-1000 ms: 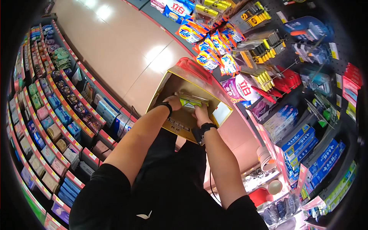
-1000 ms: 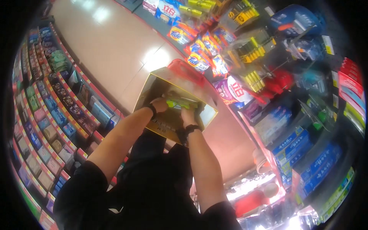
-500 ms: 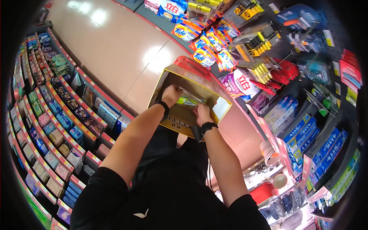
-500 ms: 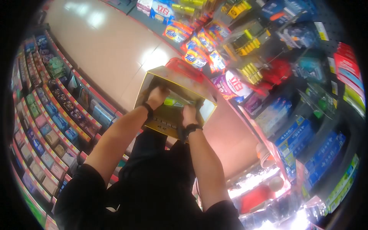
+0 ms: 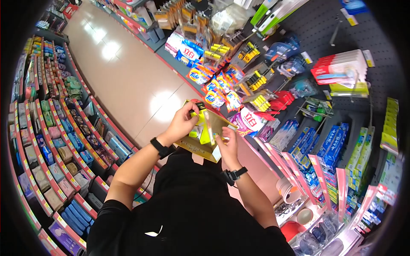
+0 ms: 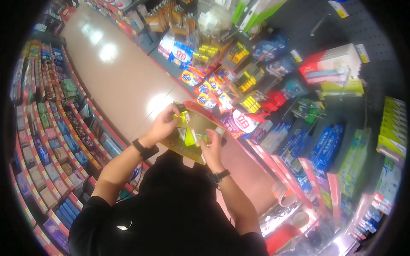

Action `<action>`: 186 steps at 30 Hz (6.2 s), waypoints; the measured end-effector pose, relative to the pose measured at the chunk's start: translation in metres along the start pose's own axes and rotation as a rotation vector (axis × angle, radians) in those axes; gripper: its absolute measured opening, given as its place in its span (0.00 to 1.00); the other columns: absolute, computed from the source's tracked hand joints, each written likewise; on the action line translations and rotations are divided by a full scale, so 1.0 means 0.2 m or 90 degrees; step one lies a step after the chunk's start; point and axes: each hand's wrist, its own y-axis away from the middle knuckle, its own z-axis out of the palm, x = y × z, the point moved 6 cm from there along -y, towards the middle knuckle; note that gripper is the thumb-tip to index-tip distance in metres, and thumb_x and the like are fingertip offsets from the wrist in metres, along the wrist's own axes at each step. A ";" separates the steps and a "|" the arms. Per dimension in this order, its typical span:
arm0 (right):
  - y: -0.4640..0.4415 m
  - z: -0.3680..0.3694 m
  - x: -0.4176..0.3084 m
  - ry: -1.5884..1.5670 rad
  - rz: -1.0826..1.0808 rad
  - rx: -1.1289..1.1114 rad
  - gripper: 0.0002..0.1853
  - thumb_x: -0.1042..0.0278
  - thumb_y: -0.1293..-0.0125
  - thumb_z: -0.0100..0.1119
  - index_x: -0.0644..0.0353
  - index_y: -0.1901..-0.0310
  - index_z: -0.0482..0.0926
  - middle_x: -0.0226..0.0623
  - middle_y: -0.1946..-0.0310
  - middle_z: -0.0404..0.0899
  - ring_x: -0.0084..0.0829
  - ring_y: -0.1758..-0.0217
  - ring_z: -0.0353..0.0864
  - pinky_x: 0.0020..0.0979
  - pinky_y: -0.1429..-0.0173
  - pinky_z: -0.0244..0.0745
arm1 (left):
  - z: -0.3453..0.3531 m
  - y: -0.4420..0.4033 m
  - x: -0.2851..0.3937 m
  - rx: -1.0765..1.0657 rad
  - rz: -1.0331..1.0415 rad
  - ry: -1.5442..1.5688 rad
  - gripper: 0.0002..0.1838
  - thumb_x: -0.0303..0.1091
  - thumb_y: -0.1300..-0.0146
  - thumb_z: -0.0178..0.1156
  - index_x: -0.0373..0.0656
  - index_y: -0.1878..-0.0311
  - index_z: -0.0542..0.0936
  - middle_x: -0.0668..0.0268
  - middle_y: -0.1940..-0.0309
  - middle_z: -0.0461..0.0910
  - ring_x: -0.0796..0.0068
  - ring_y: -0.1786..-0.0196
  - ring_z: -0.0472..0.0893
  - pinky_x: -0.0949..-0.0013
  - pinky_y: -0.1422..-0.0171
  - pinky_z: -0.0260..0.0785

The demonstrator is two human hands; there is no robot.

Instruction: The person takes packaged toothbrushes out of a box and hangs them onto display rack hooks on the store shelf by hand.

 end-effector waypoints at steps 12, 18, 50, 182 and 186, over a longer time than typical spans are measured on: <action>0.16 -0.45 -0.51 -0.330 -0.025 -0.136 0.16 0.67 0.26 0.57 0.62 0.41 0.75 0.25 0.55 0.80 0.13 0.59 0.74 0.21 0.57 0.69 | 0.63 -0.08 0.96 -0.198 0.024 0.335 0.23 0.16 0.32 0.54 0.41 0.35 0.71 0.67 0.49 0.78 0.80 0.47 0.78 0.73 0.44 0.72; 0.20 -0.93 -0.72 -0.343 -0.097 0.129 0.14 0.68 0.25 0.55 0.62 0.42 0.75 0.26 0.57 0.80 0.13 0.60 0.74 0.19 0.58 0.70 | 1.08 -0.04 0.92 -0.391 0.108 0.116 0.23 0.24 0.30 0.58 0.41 0.33 0.70 0.66 0.41 0.76 0.78 0.40 0.75 0.72 0.38 0.70; -0.37 -1.74 -0.82 -0.395 -0.194 0.264 0.14 0.60 0.25 0.55 0.63 0.51 0.79 0.28 0.65 0.78 0.15 0.66 0.71 0.22 0.63 0.65 | 1.83 -0.53 1.19 -0.261 0.250 -0.246 0.39 0.32 0.38 0.56 0.29 0.26 0.56 0.33 0.38 0.67 0.37 0.37 0.72 0.52 0.32 0.65; -0.51 -1.89 -0.88 -0.342 -0.204 0.358 0.17 0.62 0.24 0.52 0.70 0.49 0.78 0.39 0.55 0.82 0.26 0.54 0.79 0.29 0.49 0.72 | 1.87 -0.55 1.15 -0.222 0.259 -0.129 0.40 0.32 0.42 0.58 0.31 0.27 0.56 0.34 0.39 0.67 0.36 0.37 0.71 0.54 0.31 0.65; -0.62 -1.96 -0.78 -0.299 -0.173 0.379 0.20 0.62 0.25 0.54 0.72 0.44 0.76 0.43 0.48 0.82 0.31 0.47 0.80 0.30 0.42 0.71 | 1.80 -0.52 1.08 -0.221 0.281 -0.214 0.33 0.32 0.41 0.59 0.33 0.32 0.65 0.38 0.42 0.71 0.40 0.39 0.74 0.56 0.33 0.68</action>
